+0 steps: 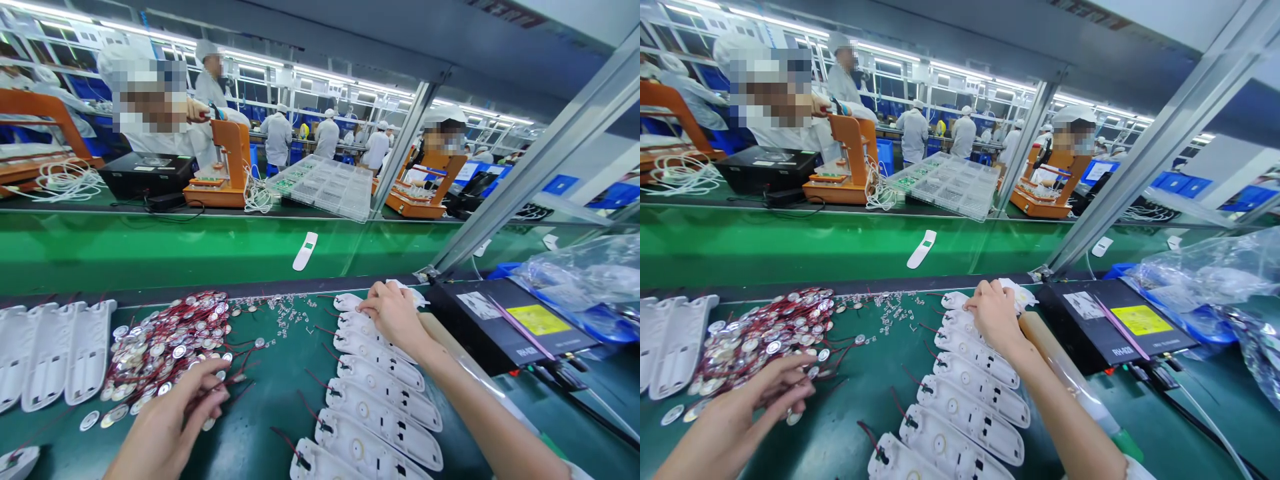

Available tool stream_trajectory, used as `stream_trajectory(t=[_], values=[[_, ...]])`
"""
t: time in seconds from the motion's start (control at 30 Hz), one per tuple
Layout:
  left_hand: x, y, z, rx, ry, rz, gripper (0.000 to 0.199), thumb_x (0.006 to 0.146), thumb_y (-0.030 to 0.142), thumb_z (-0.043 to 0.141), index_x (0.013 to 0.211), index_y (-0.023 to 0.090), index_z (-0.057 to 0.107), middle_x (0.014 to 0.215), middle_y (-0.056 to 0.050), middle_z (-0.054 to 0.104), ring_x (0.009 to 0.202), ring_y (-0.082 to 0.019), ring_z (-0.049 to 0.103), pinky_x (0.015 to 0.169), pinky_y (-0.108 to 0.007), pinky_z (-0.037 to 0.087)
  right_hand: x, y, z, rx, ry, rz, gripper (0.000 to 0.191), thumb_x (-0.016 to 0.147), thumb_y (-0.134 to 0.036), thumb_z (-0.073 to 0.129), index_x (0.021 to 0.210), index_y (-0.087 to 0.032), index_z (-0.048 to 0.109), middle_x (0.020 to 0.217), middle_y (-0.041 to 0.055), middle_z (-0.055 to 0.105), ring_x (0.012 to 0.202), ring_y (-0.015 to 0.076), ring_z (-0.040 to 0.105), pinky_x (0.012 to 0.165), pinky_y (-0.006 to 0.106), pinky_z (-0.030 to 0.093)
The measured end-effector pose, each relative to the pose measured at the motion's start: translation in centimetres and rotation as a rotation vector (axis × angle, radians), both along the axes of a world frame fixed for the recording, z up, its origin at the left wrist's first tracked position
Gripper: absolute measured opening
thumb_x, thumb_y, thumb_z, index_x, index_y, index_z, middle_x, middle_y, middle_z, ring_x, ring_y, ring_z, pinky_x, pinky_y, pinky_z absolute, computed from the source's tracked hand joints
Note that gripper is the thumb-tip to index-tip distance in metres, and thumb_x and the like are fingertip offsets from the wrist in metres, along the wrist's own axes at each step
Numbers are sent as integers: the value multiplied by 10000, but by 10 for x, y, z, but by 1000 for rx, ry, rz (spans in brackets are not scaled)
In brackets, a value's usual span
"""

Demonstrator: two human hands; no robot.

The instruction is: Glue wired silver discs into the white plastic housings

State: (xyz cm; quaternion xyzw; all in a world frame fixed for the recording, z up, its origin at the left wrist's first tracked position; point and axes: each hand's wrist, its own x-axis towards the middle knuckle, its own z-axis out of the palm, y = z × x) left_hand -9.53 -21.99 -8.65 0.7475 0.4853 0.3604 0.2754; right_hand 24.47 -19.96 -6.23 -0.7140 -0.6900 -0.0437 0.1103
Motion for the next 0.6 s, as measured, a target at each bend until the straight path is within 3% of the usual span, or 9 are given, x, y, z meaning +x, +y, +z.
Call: stream_trajectory(t=[0.1, 0.17, 0.27, 0.37, 0.5, 0.6], values=[[1, -6, -2, -7, 72, -17, 299, 787, 518, 546, 753, 230, 619, 603, 34, 645, 479, -115, 597, 459, -141, 471, -6, -4, 11, 85, 47, -21, 182, 805, -155, 557, 791, -259, 706, 815, 49, 582, 815, 201, 439, 720, 364, 307], [3, -10, -1, -1, 109, -48, 227, 821, 427, 533, 741, 237, 629, 593, 43, 619, 453, -98, 552, 472, -142, 454, -21, -11, 20, 138, 111, 41, 159, 815, -182, 552, 830, -251, 694, 803, 45, 579, 800, 193, 452, 717, 357, 345], [10, -16, 2, -14, 77, -118, 225, 875, 305, 447, 810, 237, 651, 604, 37, 591, 416, -75, 498, 486, -141, 440, -57, -30, 33, 185, 311, 304, 158, 835, -194, 516, 848, -254, 662, 808, 33, 576, 783, 177, 478, 689, 338, 403], [18, -20, 6, -72, 24, -157, 249, 876, 276, 423, 836, 224, 664, 608, 25, 580, 421, -71, 486, 453, -137, 408, -98, -51, 39, 73, 481, 506, 172, 818, -162, 536, 948, -245, 612, 939, 27, 583, 878, 172, 491, 756, 334, 435], [27, -24, 14, -330, -52, -153, 280, 833, 385, 482, 726, 188, 649, 543, 26, 548, 406, -72, 424, 385, -139, 328, -131, -65, 32, -154, 504, 552, 298, 763, -190, 625, 1047, -244, 551, 1046, 14, 576, 971, 202, 480, 873, 396, 401], [29, -24, 19, -572, -180, -101, 398, 781, 541, 513, 690, 169, 618, 485, 42, 485, 372, -55, 334, 354, -138, 260, -135, -64, 24, -159, 550, 470, 368, 747, -186, 640, 1095, -219, 526, 1040, 31, 584, 959, 218, 491, 873, 422, 393]])
